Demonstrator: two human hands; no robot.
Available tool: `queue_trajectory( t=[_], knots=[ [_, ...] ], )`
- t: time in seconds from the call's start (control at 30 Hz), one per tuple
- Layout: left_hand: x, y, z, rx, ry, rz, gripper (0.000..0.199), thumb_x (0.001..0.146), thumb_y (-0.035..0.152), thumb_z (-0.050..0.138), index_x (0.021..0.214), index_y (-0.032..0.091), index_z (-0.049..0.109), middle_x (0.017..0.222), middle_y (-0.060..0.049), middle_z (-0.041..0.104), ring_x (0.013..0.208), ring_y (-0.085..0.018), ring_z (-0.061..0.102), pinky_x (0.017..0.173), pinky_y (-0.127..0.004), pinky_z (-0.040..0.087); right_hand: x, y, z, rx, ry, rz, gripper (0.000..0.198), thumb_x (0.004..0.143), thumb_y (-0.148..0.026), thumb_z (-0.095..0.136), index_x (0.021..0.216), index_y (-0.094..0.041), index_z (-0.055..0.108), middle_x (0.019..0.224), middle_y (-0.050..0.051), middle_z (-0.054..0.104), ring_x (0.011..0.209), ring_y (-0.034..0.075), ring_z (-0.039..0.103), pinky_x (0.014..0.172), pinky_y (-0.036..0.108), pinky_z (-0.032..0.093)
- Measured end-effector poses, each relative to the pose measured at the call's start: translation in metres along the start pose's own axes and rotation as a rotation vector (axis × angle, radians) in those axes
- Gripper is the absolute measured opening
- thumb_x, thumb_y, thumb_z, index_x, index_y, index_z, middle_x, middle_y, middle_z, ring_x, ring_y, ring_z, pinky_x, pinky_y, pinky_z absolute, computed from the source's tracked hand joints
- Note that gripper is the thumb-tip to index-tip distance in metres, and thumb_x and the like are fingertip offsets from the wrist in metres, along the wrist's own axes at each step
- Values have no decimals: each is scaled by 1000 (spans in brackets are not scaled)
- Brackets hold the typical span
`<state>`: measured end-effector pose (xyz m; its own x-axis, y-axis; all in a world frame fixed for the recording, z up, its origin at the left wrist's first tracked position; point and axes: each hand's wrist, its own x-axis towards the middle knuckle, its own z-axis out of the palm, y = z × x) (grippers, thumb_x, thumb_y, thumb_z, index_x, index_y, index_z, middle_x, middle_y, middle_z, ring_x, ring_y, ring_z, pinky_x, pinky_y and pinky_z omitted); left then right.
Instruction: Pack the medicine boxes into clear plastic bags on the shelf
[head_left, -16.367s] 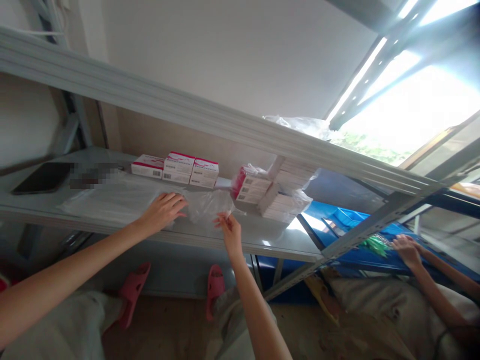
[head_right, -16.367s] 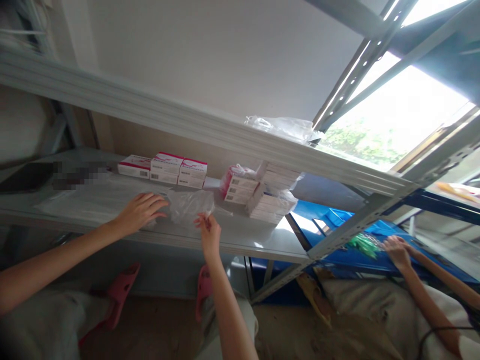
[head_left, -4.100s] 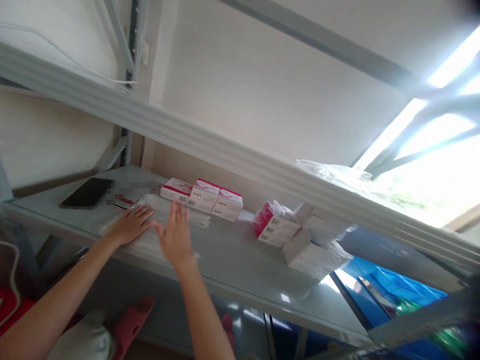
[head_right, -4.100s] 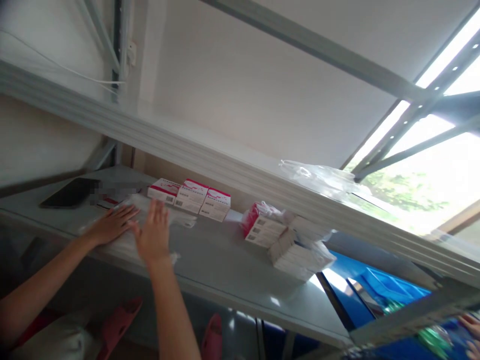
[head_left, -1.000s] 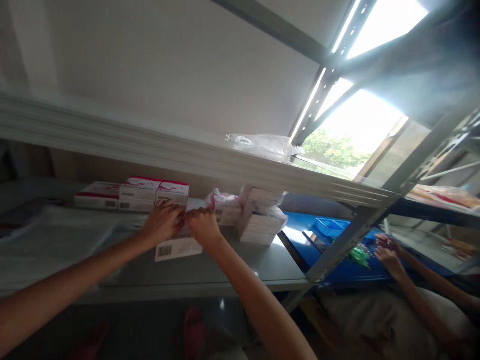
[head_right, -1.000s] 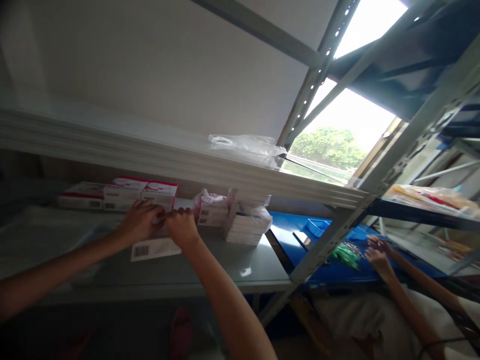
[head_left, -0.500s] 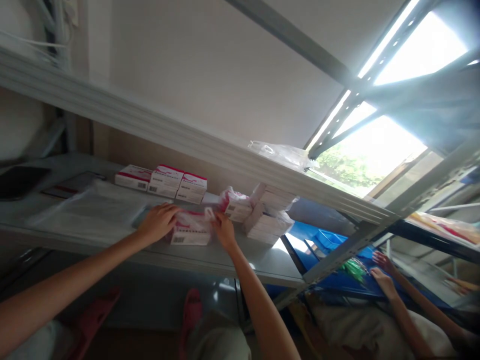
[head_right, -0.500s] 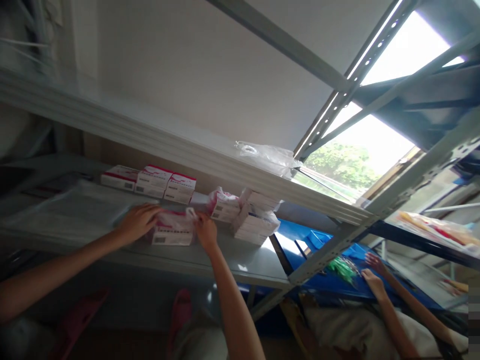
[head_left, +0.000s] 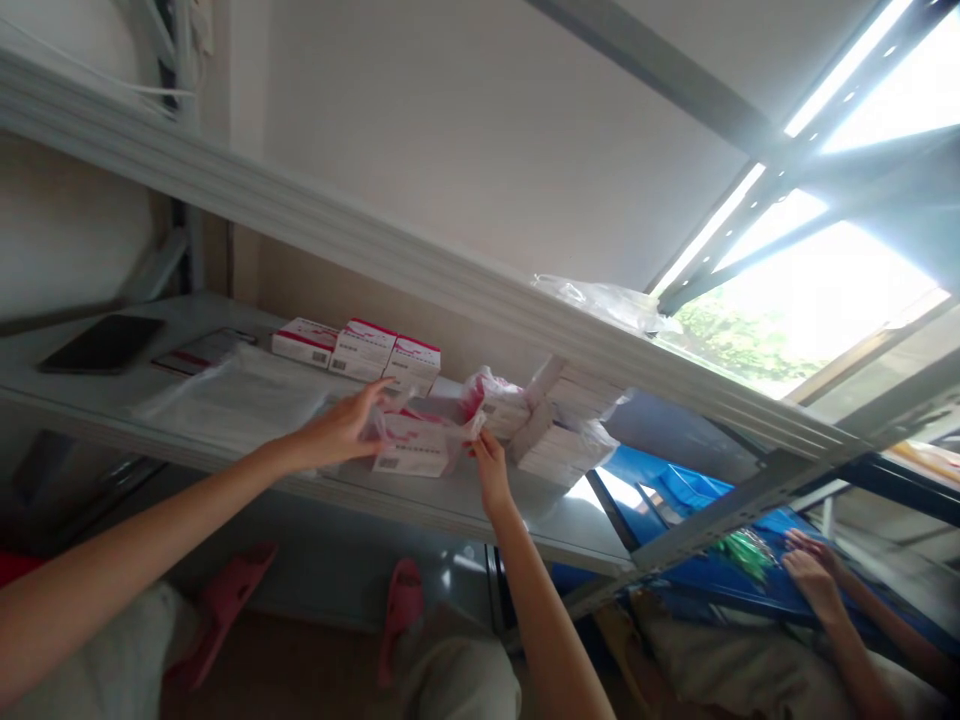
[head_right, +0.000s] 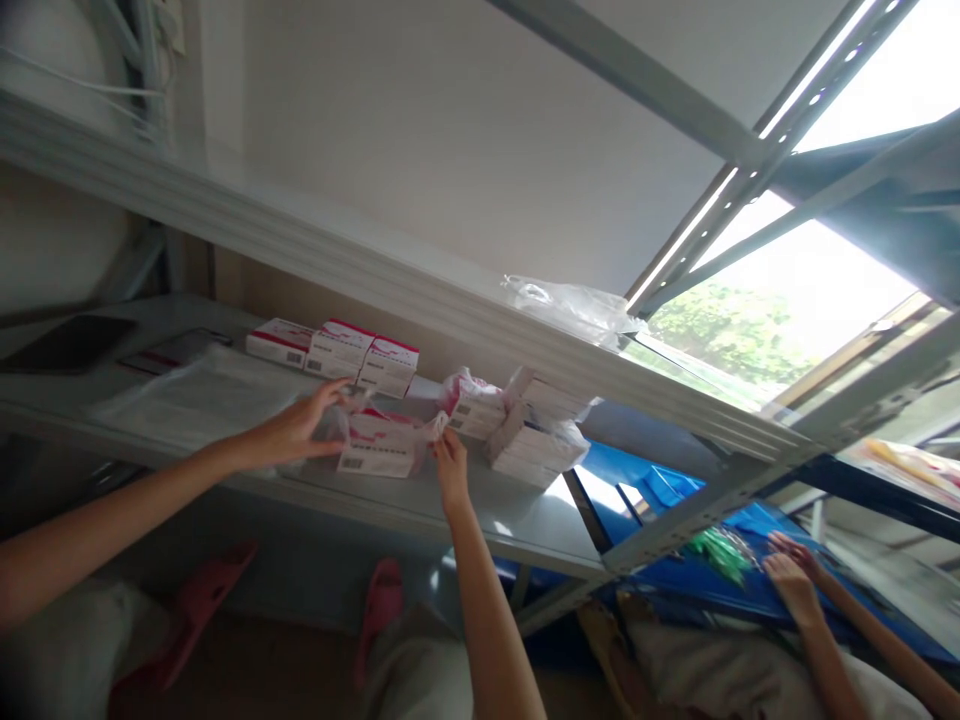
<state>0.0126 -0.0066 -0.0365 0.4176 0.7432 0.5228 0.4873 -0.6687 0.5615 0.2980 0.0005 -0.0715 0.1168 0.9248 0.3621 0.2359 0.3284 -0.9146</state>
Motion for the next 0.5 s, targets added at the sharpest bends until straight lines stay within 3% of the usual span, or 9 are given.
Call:
queue_trajectory(
  t=[0.07, 0.13, 0.2, 0.3, 0.4, 0.5],
  knots=[
    [6, 12, 1, 153, -147, 47, 58, 80, 31, 60, 134, 22, 41, 103, -5, 67, 96, -20, 60, 92, -35, 39, 0, -4, -1, -27, -13, 3, 36, 71, -48, 53, 81, -16, 64, 80, 4, 64, 70, 16, 56, 59, 24, 41],
    [14, 17, -5, 235, -181, 62, 32, 85, 25, 52, 116, 23, 60, 88, -3, 68, 87, -19, 61, 88, -33, 40, -1, -9, -4, -44, -13, 6, 36, 69, -49, 54, 81, -16, 63, 78, 4, 64, 70, 16, 56, 60, 25, 41],
    [23, 15, -16, 198, -127, 49, 26, 88, 22, 44, 99, 21, 67, 76, -2, 67, 79, -18, 62, 81, -30, 41, -4, -13, -9, -51, -5, 12, 38, 69, -51, 55, 82, -16, 62, 75, 3, 63, 68, 17, 56, 61, 25, 41],
    [31, 4, -39, -29, -6, -32, 30, 90, 27, 39, 98, 17, 67, 57, 1, 57, 60, -15, 56, 65, -26, 41, -13, -20, -17, -75, -21, 4, 39, 76, -52, 50, 87, -17, 62, 73, 3, 62, 71, 18, 57, 67, 27, 43],
    [34, -8, -55, -220, 60, -98, 34, 90, 37, 39, 96, 14, 65, 52, 3, 50, 52, -14, 49, 57, -25, 39, -21, -23, -19, -96, -67, -17, 39, 82, -50, 45, 92, -17, 62, 83, 4, 63, 75, 17, 57, 74, 28, 43],
    [31, -9, -58, -208, 65, -139, 35, 90, 38, 38, 97, 13, 63, 54, 2, 50, 53, -14, 48, 58, -26, 40, -27, -24, -16, -103, -23, -39, 35, 80, -45, 47, 98, -17, 57, 93, 6, 62, 80, 17, 57, 74, 28, 44]
  ],
)
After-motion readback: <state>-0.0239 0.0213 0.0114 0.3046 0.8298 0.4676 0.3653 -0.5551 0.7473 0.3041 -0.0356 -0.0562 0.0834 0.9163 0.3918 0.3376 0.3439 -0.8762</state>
